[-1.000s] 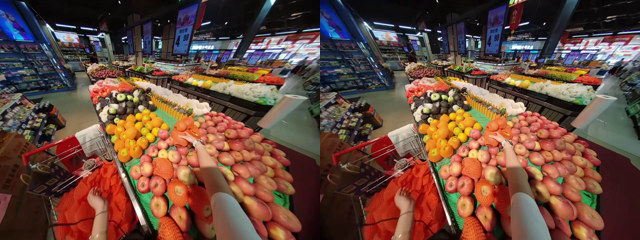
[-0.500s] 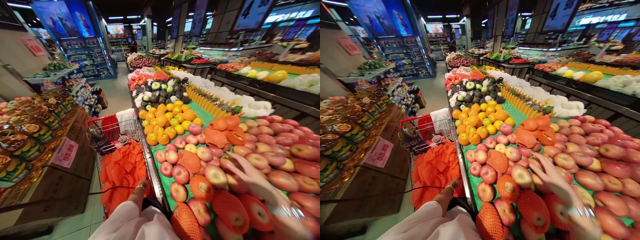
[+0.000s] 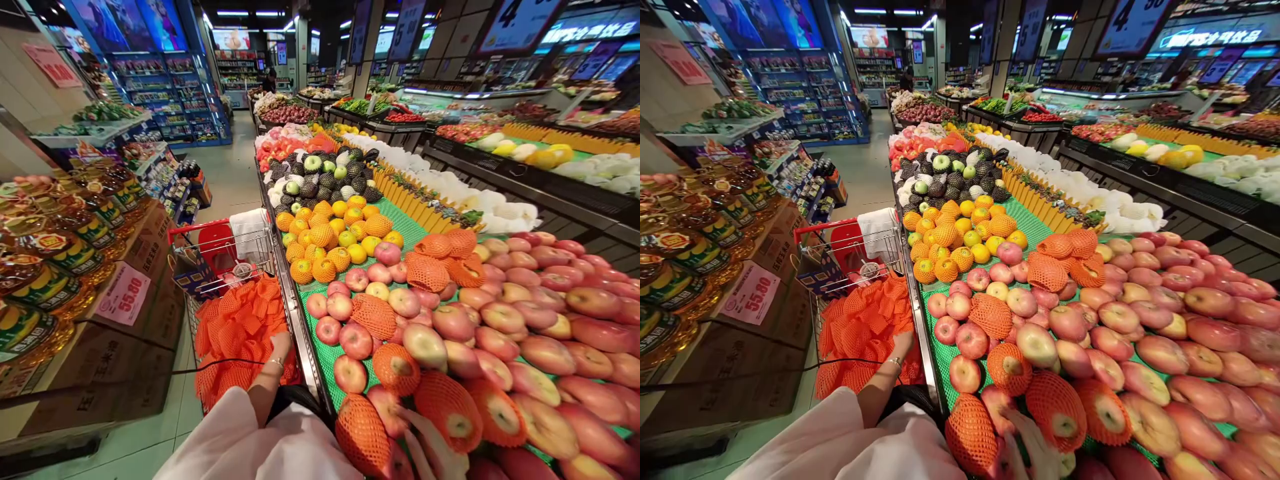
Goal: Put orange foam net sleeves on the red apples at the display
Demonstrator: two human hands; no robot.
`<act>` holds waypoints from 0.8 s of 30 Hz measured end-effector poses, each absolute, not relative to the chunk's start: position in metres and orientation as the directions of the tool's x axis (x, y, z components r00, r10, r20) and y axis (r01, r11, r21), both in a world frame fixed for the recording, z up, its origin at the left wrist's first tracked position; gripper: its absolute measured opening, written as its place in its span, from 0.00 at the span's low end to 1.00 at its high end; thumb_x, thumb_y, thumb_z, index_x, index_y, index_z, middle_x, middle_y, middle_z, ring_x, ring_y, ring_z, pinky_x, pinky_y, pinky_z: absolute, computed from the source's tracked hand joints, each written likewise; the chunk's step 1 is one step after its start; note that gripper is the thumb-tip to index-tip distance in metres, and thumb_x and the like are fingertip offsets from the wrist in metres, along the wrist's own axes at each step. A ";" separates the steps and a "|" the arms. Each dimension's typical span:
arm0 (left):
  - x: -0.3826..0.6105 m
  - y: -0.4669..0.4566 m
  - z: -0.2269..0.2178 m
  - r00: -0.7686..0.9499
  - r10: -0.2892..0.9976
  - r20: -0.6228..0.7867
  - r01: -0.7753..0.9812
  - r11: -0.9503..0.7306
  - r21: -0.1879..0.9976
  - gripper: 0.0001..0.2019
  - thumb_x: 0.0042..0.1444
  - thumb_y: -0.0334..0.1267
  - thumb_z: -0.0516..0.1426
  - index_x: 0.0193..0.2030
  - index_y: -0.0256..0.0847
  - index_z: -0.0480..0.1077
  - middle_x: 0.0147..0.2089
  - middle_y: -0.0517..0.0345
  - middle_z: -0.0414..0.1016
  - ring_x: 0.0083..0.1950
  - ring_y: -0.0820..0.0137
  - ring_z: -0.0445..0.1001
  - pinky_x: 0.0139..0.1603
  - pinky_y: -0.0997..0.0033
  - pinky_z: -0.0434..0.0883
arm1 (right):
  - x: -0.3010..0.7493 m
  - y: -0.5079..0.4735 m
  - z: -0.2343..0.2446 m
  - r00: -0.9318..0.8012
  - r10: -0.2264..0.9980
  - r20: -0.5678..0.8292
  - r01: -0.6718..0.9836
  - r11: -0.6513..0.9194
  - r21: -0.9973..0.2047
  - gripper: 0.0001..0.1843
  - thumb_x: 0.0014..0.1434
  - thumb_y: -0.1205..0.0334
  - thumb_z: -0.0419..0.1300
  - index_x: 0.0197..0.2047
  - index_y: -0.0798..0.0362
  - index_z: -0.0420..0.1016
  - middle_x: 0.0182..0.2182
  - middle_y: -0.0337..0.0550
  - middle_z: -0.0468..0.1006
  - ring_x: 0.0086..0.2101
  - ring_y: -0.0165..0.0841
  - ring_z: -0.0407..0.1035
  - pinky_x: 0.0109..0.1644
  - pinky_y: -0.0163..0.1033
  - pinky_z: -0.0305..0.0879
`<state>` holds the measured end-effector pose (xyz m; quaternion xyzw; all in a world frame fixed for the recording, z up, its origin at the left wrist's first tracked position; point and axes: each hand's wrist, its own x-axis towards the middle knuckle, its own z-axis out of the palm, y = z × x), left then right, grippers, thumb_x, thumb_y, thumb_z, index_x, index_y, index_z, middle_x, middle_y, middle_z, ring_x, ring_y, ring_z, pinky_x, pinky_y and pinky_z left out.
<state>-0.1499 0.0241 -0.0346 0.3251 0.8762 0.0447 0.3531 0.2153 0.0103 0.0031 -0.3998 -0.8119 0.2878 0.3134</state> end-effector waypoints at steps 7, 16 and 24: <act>-0.191 0.023 0.061 -0.509 0.757 -0.411 0.678 0.646 0.351 0.12 0.70 0.35 0.51 0.51 0.32 0.73 0.52 0.40 0.79 0.56 0.52 0.77 0.59 0.47 0.70 | 0.182 0.008 0.001 -0.571 0.782 0.250 0.339 0.502 -0.796 0.17 0.68 0.60 0.54 0.57 0.42 0.77 0.52 0.40 0.82 0.53 0.37 0.76 0.60 0.40 0.73; -0.103 0.021 0.101 -0.192 0.951 0.240 0.212 -0.199 0.957 0.15 0.65 0.52 0.54 0.47 0.43 0.69 0.43 0.54 0.76 0.46 0.63 0.74 0.50 0.64 0.72 | 0.127 0.011 0.037 -0.271 0.948 0.164 -0.033 0.161 -0.986 0.21 0.66 0.58 0.57 0.61 0.48 0.73 0.50 0.49 0.81 0.45 0.37 0.79 0.54 0.43 0.76; -0.030 0.043 0.036 -0.058 0.995 0.077 -0.074 -0.082 0.994 0.24 0.57 0.66 0.53 0.34 0.45 0.63 0.35 0.60 0.65 0.39 0.66 0.64 0.43 0.66 0.65 | 0.132 0.023 0.033 0.146 0.989 0.005 0.002 0.005 -1.000 0.21 0.58 0.47 0.63 0.48 0.53 0.76 0.44 0.49 0.84 0.44 0.42 0.79 0.52 0.46 0.76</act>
